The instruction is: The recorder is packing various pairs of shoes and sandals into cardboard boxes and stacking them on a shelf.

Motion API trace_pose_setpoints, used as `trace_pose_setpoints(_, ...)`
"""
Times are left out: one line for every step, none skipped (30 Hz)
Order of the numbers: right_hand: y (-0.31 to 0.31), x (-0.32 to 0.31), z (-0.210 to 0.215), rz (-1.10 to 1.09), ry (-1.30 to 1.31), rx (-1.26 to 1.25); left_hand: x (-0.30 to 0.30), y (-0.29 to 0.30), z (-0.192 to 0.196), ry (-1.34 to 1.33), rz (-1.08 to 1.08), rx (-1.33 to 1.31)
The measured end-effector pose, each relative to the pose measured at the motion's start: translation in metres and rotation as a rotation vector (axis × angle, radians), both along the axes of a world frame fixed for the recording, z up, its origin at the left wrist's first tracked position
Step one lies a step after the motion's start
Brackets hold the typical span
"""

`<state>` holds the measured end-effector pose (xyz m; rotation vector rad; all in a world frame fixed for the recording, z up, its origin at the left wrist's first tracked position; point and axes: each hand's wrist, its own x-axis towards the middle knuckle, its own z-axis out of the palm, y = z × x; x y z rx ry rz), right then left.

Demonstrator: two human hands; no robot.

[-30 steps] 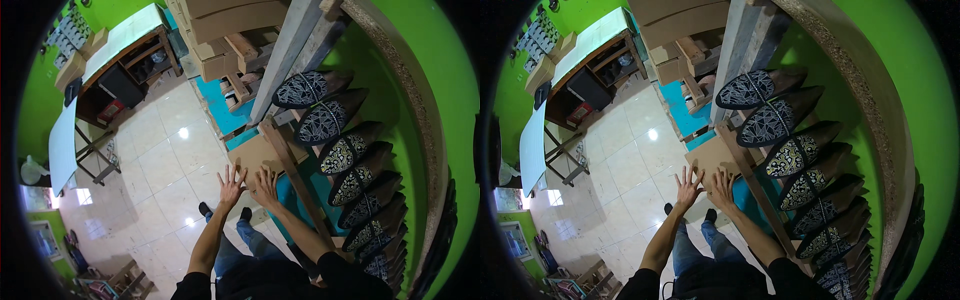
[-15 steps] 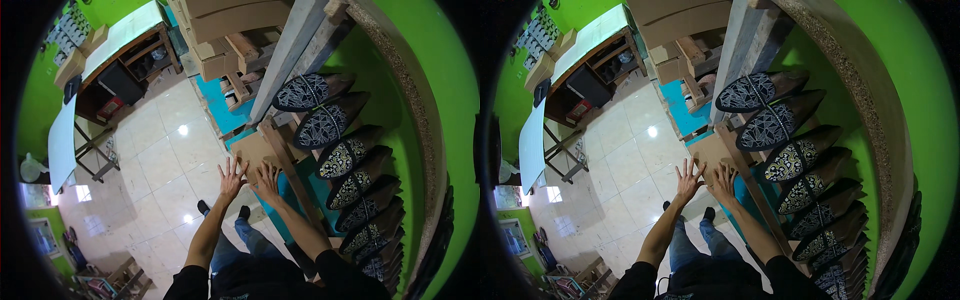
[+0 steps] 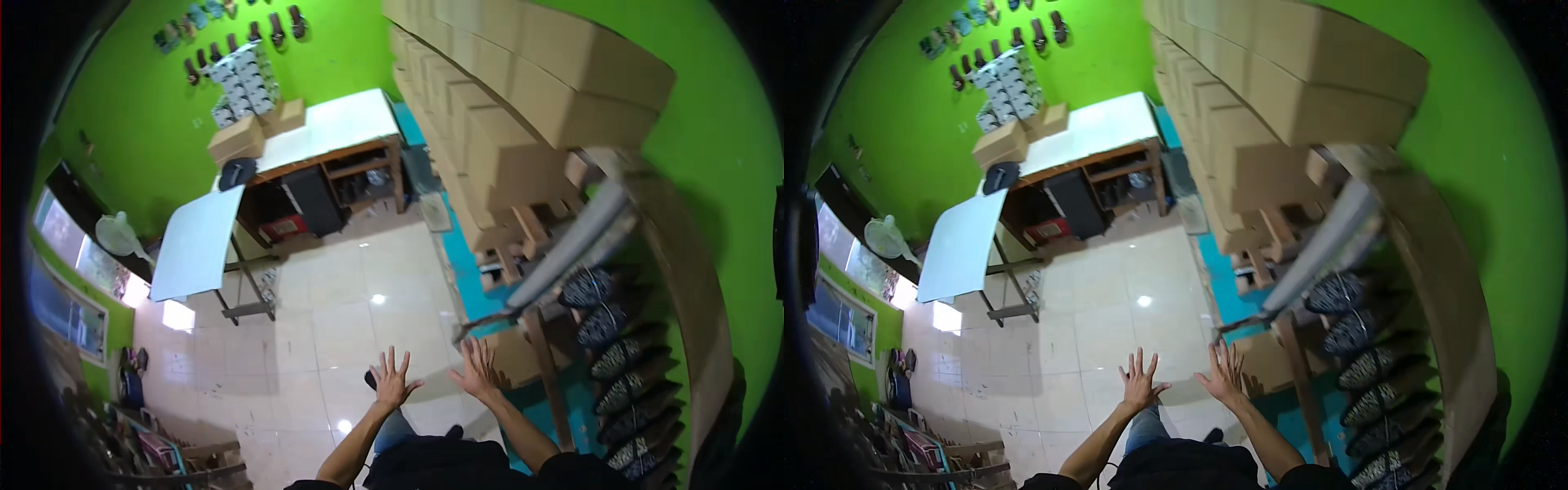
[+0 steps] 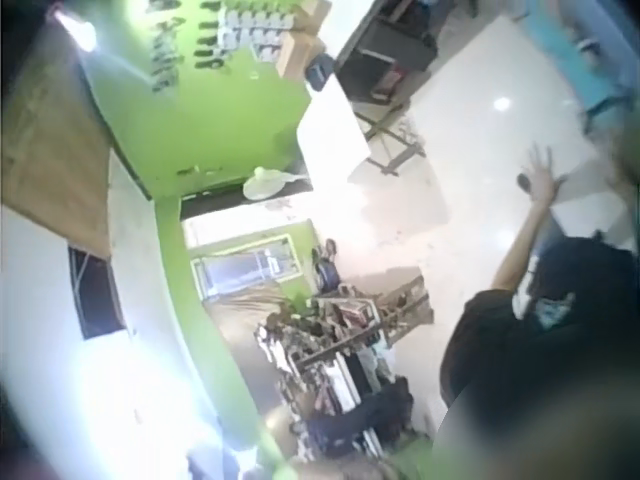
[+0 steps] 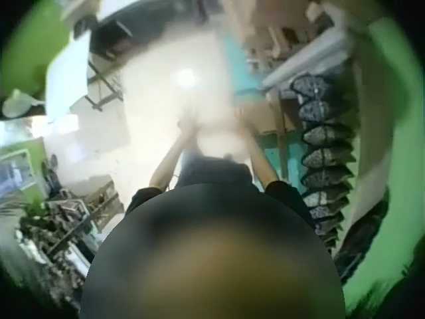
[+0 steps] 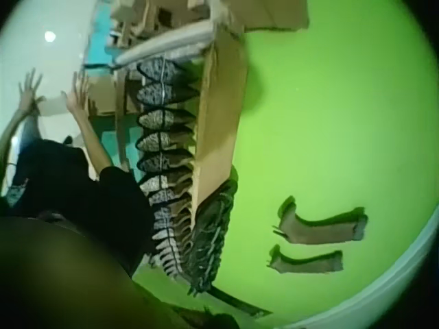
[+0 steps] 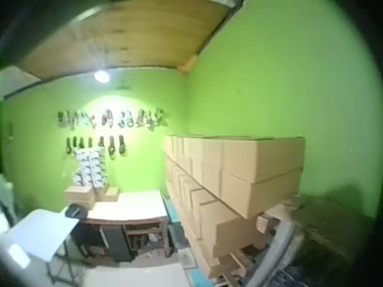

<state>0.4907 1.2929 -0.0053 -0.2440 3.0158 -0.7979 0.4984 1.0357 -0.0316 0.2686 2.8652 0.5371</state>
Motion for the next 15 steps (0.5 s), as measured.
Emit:
trace_pose_setpoints(-0.021,-0.019,0.008,0.029,0.020,-0.004,-0.006,-0.024,0.002,0.020,0.029,-0.004)
trace_pose_setpoints(-0.043,-0.036,0.015,0.057,0.028,0.017,-0.013,-0.047,0.003,-0.002,0.072,-0.001)
trace_pose_setpoints(-0.066,-0.055,0.026,0.080,0.040,0.037,-0.024,-0.070,0.007,-0.022,0.111,0.003)
trace_pose_setpoints(-0.088,-0.076,0.034,0.107,0.015,0.044,-0.036,-0.091,0.010,-0.035,0.140,0.004)
trace_pose_setpoints(-0.110,-0.096,0.041,0.126,0.030,0.041,-0.050,-0.113,0.012,-0.020,0.158,0.002)
trace_pose_setpoints(-0.131,-0.116,0.047,0.137,0.030,0.040,-0.064,-0.134,0.020,-0.001,0.165,-0.014)
trace_pose_setpoints(-0.152,-0.135,0.051,0.146,0.027,0.038,-0.078,-0.155,0.028,0.015,0.169,-0.030)
trace_pose_setpoints(-0.174,-0.156,0.056,0.155,0.038,0.035,-0.096,-0.176,0.035,0.025,0.179,-0.034)
trace_pose_setpoints(-0.193,-0.177,0.060,0.175,0.049,0.035,-0.113,-0.195,0.041,0.046,0.184,-0.044)
trace_pose_setpoints(-0.212,-0.197,0.064,0.193,0.058,0.035,-0.132,-0.214,0.047,0.065,0.187,-0.055)
trace_pose_setpoints(-0.231,-0.220,0.068,0.201,0.061,0.031,-0.153,-0.233,0.052,0.068,0.195,-0.058)
trace_pose_setpoints(-0.249,-0.238,0.071,0.195,0.078,0.019,-0.170,-0.251,0.056,0.116,0.207,-0.062)
trace_pose_setpoints(-0.268,-0.259,0.073,0.186,0.096,0.007,-0.191,-0.269,0.062,0.165,0.217,-0.067)
trace_pose_setpoints(-0.283,-0.277,0.075,0.192,0.095,0.002,-0.208,-0.282,0.069,0.184,0.220,-0.052)
trace_pose_setpoints(-0.297,-0.296,0.076,0.193,0.124,0.006,-0.228,-0.295,0.076,0.186,0.227,-0.057)
